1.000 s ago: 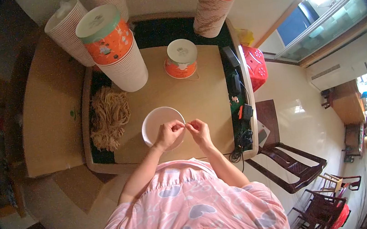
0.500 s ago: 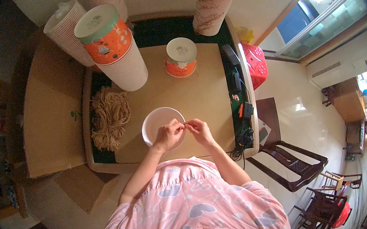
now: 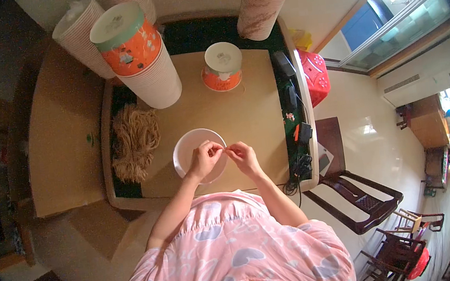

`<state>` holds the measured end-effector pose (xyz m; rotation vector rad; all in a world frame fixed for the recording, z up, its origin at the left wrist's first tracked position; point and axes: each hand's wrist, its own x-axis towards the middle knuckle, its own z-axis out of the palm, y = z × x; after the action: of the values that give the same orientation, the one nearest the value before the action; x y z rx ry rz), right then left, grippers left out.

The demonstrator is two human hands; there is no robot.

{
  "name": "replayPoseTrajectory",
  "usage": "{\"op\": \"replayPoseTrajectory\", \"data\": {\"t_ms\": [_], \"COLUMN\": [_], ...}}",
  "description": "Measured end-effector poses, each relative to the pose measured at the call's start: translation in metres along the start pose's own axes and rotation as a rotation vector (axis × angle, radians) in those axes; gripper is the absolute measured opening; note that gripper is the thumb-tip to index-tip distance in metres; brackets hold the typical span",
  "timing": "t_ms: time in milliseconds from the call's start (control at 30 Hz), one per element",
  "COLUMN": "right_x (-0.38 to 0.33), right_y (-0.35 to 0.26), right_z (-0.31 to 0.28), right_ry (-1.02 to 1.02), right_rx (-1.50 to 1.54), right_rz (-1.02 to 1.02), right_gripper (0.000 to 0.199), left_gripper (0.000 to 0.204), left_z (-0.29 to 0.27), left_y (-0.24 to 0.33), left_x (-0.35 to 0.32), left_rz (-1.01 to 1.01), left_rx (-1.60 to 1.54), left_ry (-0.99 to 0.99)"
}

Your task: Attaching thin strings to paper cups for assembly or packaging.

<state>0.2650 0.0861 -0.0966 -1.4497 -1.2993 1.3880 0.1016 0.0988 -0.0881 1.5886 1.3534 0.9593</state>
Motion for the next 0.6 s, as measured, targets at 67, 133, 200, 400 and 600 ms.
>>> {"op": "replayPoseTrajectory", "data": {"t_ms": [67,133,200,400,600], "right_x": [0.001,0.001,0.001,-0.002,-0.003], "right_y": [-0.001,-0.003,-0.005,-0.007,-0.009], "right_z": [0.0,0.0,0.002,0.005,0.01], "right_ry": [-0.009,-0.017,0.01,0.035,0.07], "right_rx": [-0.012,-0.023,0.032,0.088,0.054], "right_rz": [0.058,0.114,0.179,0.233,0.194], "right_gripper": [0.015,0.017,0.017,0.017,0.017], "left_gripper": [0.005,0.005,0.006,0.006,0.006], "left_z": [0.002,0.003,0.001,0.0,0.005], "left_y": [0.0,-0.001,0.0,0.006,0.007], "left_x": [0.0,0.0,-0.001,-0.007,-0.007], "left_rz": [-0.025,-0.048,-0.024,-0.001,0.043], "left_rx": [-0.012,-0.023,0.017,0.077,0.199], "left_ry": [0.021,0.042,0.009,0.016,0.08]}}
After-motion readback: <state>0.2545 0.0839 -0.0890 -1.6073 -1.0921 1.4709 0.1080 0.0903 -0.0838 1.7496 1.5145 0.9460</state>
